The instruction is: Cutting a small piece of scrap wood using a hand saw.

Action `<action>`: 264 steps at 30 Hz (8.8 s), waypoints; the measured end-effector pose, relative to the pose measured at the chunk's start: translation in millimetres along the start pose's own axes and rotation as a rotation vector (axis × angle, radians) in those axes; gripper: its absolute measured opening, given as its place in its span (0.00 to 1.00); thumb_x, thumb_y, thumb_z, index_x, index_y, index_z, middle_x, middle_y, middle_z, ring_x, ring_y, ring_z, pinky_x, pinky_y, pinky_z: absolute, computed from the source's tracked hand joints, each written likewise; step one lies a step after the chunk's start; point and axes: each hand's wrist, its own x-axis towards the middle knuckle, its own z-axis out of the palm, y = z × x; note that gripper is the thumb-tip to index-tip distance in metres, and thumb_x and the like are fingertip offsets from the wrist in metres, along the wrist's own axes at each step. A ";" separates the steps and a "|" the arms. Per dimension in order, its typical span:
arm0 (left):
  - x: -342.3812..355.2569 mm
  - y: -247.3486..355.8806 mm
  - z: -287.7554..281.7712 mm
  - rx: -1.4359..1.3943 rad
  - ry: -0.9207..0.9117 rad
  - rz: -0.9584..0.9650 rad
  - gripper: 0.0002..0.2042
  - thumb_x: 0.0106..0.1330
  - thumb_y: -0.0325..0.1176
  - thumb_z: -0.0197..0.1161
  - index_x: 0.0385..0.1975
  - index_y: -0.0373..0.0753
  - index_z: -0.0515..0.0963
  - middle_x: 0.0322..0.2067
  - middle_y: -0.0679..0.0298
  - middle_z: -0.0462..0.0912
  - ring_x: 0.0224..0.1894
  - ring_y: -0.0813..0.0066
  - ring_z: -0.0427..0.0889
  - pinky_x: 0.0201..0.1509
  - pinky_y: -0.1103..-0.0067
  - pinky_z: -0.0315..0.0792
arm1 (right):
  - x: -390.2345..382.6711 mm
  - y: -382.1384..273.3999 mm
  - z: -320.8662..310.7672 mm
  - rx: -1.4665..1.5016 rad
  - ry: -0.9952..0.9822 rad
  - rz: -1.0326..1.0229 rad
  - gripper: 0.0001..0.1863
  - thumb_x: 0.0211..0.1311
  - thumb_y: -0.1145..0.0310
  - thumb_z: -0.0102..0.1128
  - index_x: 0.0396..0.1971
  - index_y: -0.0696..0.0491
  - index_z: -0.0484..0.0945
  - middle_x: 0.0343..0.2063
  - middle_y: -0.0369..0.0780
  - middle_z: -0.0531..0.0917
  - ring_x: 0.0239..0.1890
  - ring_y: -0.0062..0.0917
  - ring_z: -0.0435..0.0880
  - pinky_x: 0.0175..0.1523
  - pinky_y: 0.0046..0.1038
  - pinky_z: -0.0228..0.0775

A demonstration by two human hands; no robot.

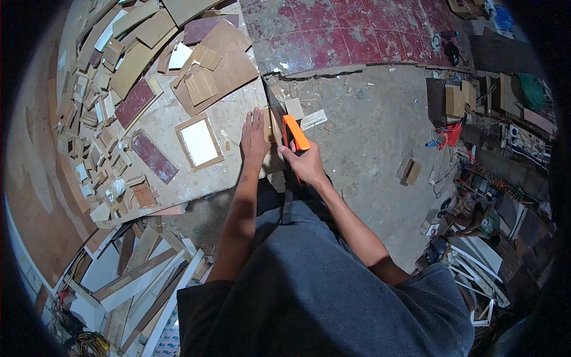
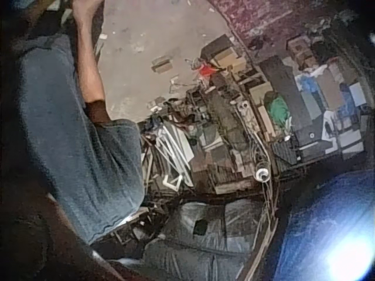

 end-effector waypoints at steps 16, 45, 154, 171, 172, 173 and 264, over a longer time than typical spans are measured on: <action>0.3 -10.6 28.0 -0.027 0.177 0.041 0.36 0.68 0.32 0.52 0.76 0.42 0.46 0.77 0.64 0.44 0.78 0.63 0.44 0.77 0.64 0.48 | -12.4 -3.6 24.8 0.002 -0.104 0.003 0.11 0.55 0.72 0.67 0.32 0.62 0.77 0.24 0.51 0.81 0.29 0.41 0.85 0.36 0.35 0.74; 14.2 3.5 25.9 0.142 -0.035 -0.104 0.35 0.66 0.31 0.55 0.74 0.42 0.53 0.77 0.67 0.44 0.78 0.63 0.45 0.75 0.65 0.54 | 47.3 -31.4 -16.4 -0.003 -0.194 0.183 0.08 0.51 0.75 0.59 0.21 0.57 0.68 0.17 0.32 0.71 0.22 0.15 0.69 0.29 0.25 0.64; 5.1 2.1 25.7 0.069 0.141 0.109 0.52 0.53 0.41 0.74 0.75 0.38 0.47 0.76 0.66 0.48 0.77 0.70 0.47 0.79 0.66 0.43 | 7.1 -12.7 6.2 0.028 -0.091 0.123 0.20 0.71 0.60 0.58 0.51 0.62 0.76 0.39 0.42 0.84 0.43 0.21 0.78 0.52 0.28 0.71; 0.7 -1.6 14.6 0.214 0.072 0.085 0.49 0.57 0.36 0.69 0.76 0.40 0.43 0.77 0.68 0.43 0.78 0.72 0.44 0.78 0.64 0.42 | -15.8 4.4 14.5 -0.029 0.014 -0.196 0.21 0.69 0.56 0.59 0.47 0.62 0.76 0.34 0.46 0.83 0.37 0.28 0.81 0.47 0.31 0.73; -1.2 -5.0 18.8 0.259 0.198 0.099 0.51 0.55 0.37 0.73 0.75 0.41 0.44 0.77 0.69 0.43 0.78 0.72 0.45 0.78 0.64 0.45 | -19.1 2.4 11.2 -0.042 -0.054 -0.145 0.21 0.70 0.57 0.59 0.47 0.61 0.76 0.35 0.44 0.84 0.38 0.27 0.81 0.48 0.30 0.72; -3.8 -9.4 22.8 0.260 0.197 0.089 0.51 0.55 0.37 0.73 0.75 0.41 0.44 0.77 0.69 0.43 0.78 0.72 0.45 0.78 0.64 0.45 | -24.9 0.3 8.0 -0.041 -0.064 -0.144 0.21 0.70 0.57 0.59 0.47 0.61 0.76 0.35 0.44 0.84 0.38 0.27 0.81 0.48 0.30 0.72; 2.5 11.0 2.2 0.095 -0.023 0.037 0.52 0.52 0.38 0.76 0.75 0.46 0.47 0.76 0.72 0.47 0.77 0.69 0.48 0.77 0.60 0.49 | -49.3 -38.4 -24.8 -0.010 -0.110 0.230 0.20 0.70 0.57 0.59 0.44 0.61 0.77 0.28 0.36 0.78 0.35 0.20 0.74 0.44 0.28 0.69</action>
